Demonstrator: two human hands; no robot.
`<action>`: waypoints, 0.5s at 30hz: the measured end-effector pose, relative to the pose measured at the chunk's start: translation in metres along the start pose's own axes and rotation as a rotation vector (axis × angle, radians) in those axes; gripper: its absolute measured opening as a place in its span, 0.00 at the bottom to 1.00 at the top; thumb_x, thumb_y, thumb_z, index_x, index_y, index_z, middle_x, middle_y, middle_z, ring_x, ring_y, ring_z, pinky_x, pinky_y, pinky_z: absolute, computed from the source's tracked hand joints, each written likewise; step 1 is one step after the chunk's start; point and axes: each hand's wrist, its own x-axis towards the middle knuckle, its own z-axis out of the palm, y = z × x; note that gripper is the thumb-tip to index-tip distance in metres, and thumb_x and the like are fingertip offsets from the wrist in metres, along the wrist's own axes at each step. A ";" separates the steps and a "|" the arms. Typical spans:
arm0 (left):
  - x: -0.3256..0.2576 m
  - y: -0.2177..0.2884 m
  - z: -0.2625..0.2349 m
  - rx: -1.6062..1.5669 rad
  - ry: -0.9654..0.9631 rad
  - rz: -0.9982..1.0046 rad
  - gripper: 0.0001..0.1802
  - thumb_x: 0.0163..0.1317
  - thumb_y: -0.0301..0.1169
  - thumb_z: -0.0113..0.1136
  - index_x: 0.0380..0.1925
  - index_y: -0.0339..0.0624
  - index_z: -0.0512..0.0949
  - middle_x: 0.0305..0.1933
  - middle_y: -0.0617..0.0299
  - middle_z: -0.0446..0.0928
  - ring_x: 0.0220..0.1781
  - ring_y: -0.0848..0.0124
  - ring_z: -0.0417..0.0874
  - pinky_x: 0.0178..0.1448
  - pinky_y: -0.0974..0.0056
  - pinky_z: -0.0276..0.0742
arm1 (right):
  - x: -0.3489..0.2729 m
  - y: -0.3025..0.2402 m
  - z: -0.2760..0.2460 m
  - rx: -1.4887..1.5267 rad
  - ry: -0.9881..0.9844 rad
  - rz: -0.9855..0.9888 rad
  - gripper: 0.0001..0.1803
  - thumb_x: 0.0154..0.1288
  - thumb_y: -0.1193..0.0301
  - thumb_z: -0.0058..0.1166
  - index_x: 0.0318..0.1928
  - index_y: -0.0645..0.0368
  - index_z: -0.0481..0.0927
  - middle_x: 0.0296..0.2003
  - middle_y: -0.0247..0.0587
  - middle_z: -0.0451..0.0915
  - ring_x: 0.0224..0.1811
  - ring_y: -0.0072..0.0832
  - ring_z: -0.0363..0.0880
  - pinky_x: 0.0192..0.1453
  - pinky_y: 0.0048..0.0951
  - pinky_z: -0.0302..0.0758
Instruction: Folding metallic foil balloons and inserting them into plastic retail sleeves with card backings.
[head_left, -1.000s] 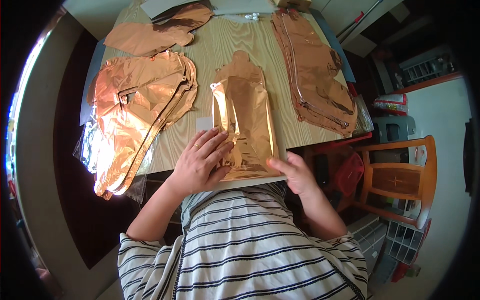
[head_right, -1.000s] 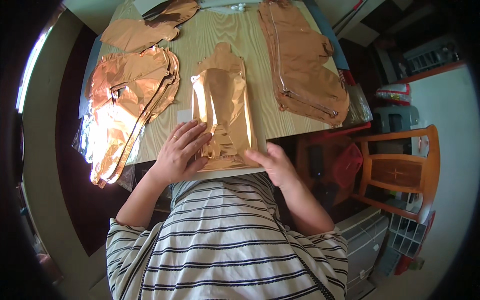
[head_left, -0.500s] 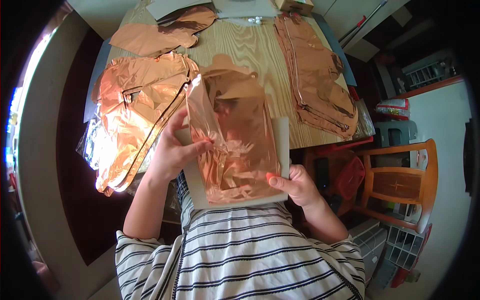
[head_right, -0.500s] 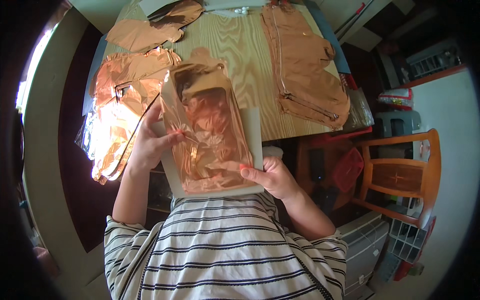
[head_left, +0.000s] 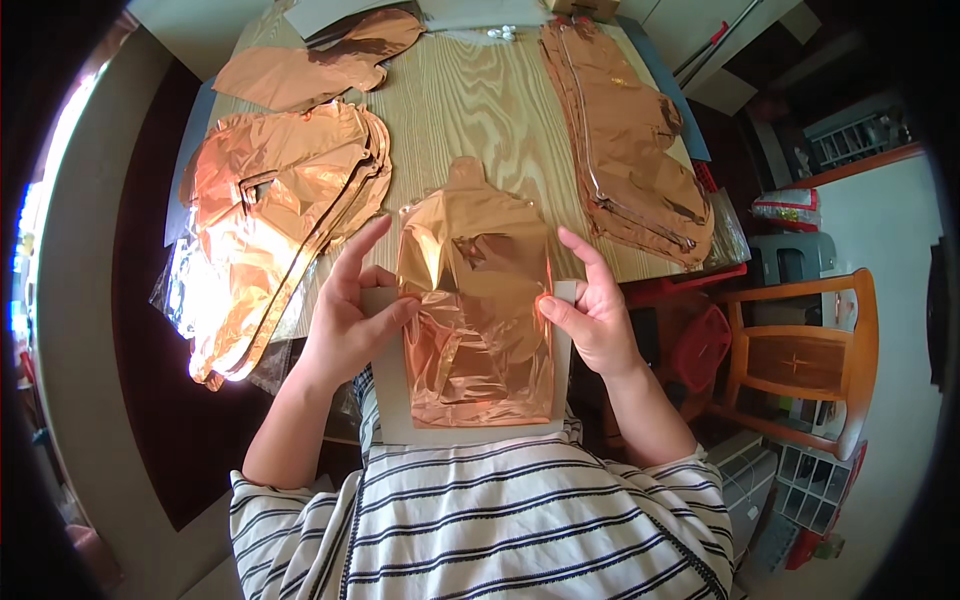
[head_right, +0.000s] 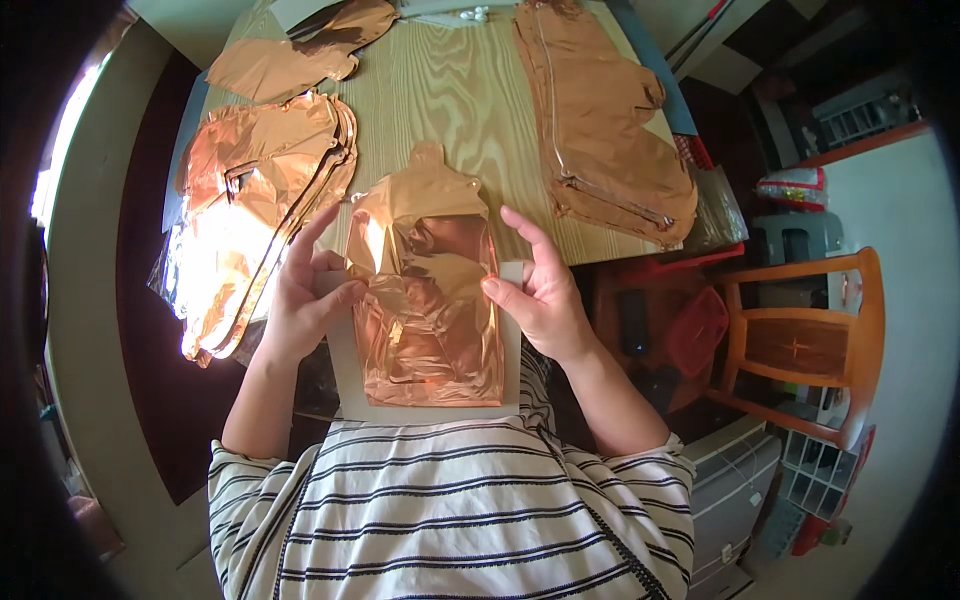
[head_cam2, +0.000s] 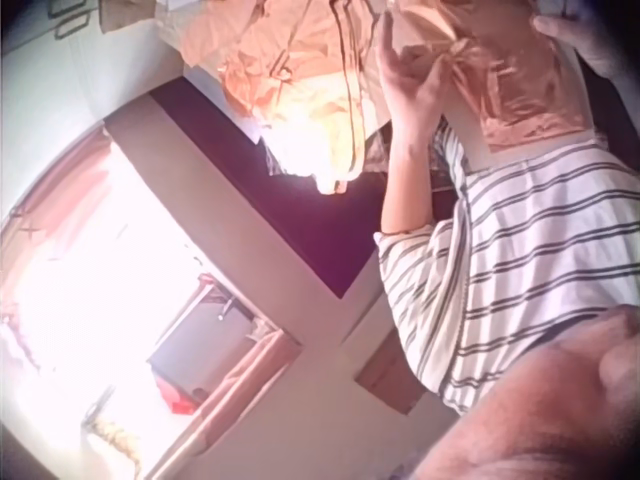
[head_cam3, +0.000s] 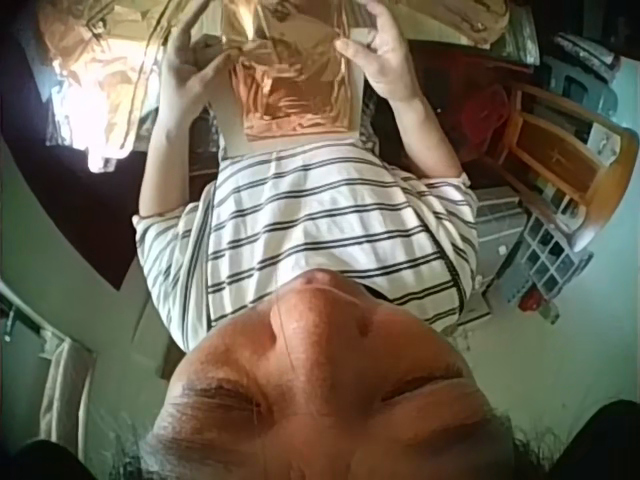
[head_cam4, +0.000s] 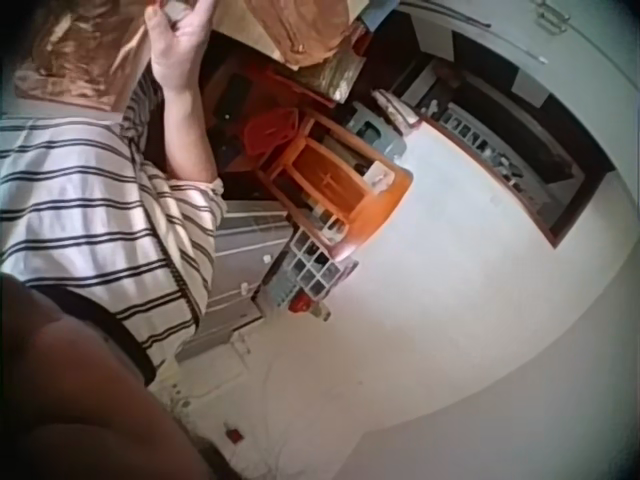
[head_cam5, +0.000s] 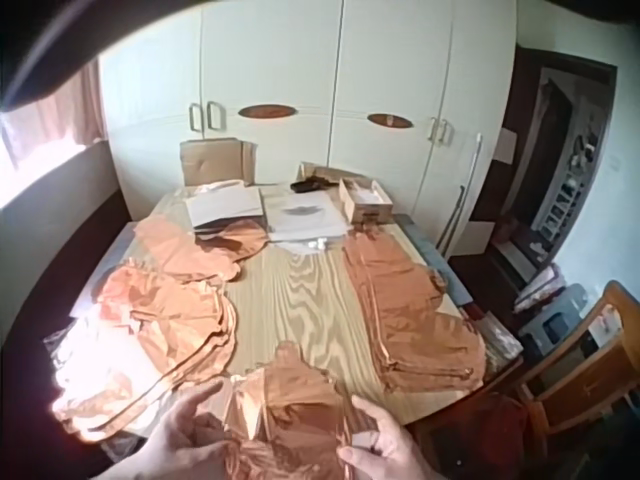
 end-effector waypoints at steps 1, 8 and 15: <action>0.001 -0.001 0.001 0.014 0.004 0.012 0.44 0.62 0.20 0.68 0.76 0.41 0.58 0.35 0.65 0.79 0.38 0.79 0.80 0.43 0.74 0.75 | -0.002 0.000 -0.001 -0.031 -0.012 -0.026 0.37 0.73 0.79 0.57 0.77 0.58 0.56 0.36 0.32 0.83 0.37 0.14 0.78 0.45 0.19 0.73; -0.003 0.010 0.000 0.199 -0.053 0.083 0.20 0.64 0.18 0.65 0.57 0.35 0.80 0.38 0.65 0.83 0.40 0.80 0.82 0.46 0.73 0.77 | -0.007 -0.019 0.002 -0.392 0.019 -0.144 0.20 0.74 0.77 0.57 0.64 0.61 0.77 0.34 0.28 0.83 0.34 0.10 0.74 0.41 0.15 0.70; -0.019 0.054 0.001 0.250 -0.060 -0.112 0.09 0.64 0.21 0.68 0.44 0.34 0.85 0.36 0.64 0.85 0.40 0.80 0.84 0.47 0.74 0.79 | -0.019 -0.060 0.000 -0.489 -0.064 0.085 0.11 0.73 0.74 0.59 0.53 0.63 0.82 0.27 0.28 0.81 0.27 0.14 0.72 0.34 0.22 0.73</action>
